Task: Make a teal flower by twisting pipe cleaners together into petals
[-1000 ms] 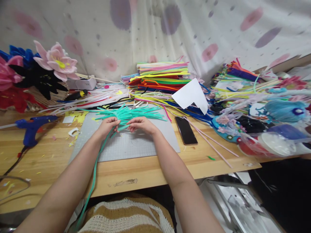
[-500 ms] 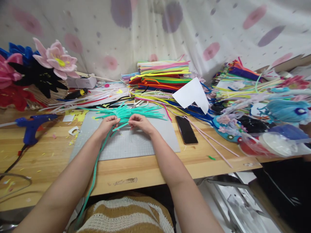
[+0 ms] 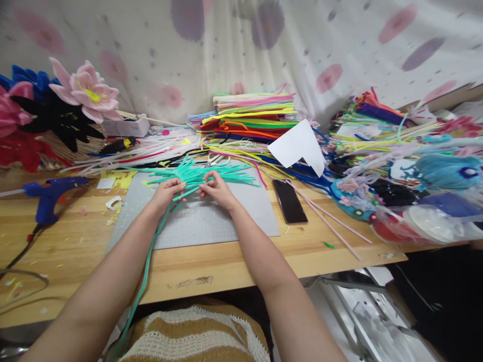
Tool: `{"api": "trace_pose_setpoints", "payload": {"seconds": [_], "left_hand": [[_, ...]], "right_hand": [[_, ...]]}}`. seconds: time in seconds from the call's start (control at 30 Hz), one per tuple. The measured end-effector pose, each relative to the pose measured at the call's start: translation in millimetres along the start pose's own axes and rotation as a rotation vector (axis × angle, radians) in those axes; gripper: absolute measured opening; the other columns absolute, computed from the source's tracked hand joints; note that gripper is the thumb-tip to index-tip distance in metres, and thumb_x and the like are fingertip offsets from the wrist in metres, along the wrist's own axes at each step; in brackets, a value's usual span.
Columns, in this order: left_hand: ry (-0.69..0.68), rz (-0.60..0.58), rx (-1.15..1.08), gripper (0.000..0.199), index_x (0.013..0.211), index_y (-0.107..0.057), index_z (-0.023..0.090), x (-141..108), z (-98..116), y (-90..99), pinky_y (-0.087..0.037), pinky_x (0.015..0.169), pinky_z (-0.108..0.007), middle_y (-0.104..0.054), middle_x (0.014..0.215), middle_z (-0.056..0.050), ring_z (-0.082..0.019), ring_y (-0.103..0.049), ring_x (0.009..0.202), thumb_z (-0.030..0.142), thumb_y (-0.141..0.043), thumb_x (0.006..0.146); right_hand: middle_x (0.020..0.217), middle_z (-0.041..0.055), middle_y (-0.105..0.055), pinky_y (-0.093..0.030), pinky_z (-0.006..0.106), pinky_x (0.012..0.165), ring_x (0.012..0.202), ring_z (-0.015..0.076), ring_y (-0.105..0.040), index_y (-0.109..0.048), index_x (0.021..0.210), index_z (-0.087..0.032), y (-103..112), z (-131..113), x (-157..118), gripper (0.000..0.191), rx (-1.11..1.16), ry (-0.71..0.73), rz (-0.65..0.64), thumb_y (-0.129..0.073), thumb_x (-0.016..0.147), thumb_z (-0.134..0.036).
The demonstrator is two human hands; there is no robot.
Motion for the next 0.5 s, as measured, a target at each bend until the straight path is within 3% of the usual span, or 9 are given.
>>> {"api": "trace_pose_setpoints", "payload": {"seconds": [0.1, 0.2, 0.5], "left_hand": [[-0.02, 0.022, -0.002, 0.039, 0.054, -0.045, 0.016, -0.2, 1.2, -0.3, -0.048, 0.044, -0.026, -0.045, 0.046, 0.005, -0.007, -0.041, 0.043, 0.04, -0.076, 0.051], [-0.032, 0.034, -0.017, 0.039, 0.054, -0.046, 0.016, 0.3, 1.7, 0.1, -0.049, 0.044, -0.026, -0.043, 0.048, 0.006, -0.007, -0.041, 0.043, 0.04, -0.077, 0.05], [-0.063, 0.07, -0.009, 0.038, 0.054, -0.045, 0.016, 1.2, 5.6, 5.7, -0.049, 0.044, -0.026, -0.04, 0.048, 0.007, -0.007, -0.04, 0.044, 0.037, -0.076, 0.051]], "right_hand": [[0.063, -0.0069, -0.065, -0.052, 0.024, 0.052, 0.05, 0.0079, -0.057, -0.045, 0.089, -0.021, 2.4, 6.5, -1.8, 0.047, 0.049, -0.081, 0.051, -0.074, 0.059, -0.04], [0.067, -0.0022, -0.067, -0.052, 0.023, 0.05, 0.048, 0.0061, -0.055, -0.052, 0.076, -0.016, 2.2, 13.9, -3.1, 0.04, 0.027, -0.16, 0.053, -0.075, 0.057, -0.042], [0.066, 0.0018, -0.069, -0.052, 0.021, 0.052, 0.05, 0.0076, -0.06, -0.061, 0.066, -0.013, 3.9, 11.7, -4.5, 0.032, 0.017, -0.164, 0.118, -0.075, 0.058, -0.041]]}}
Point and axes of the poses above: each hand's wrist, its own x-axis towards the middle knuckle, its own y-axis out of the back of the hand, z = x × y, the point moved 8 cm from there along x, towards the middle knuckle
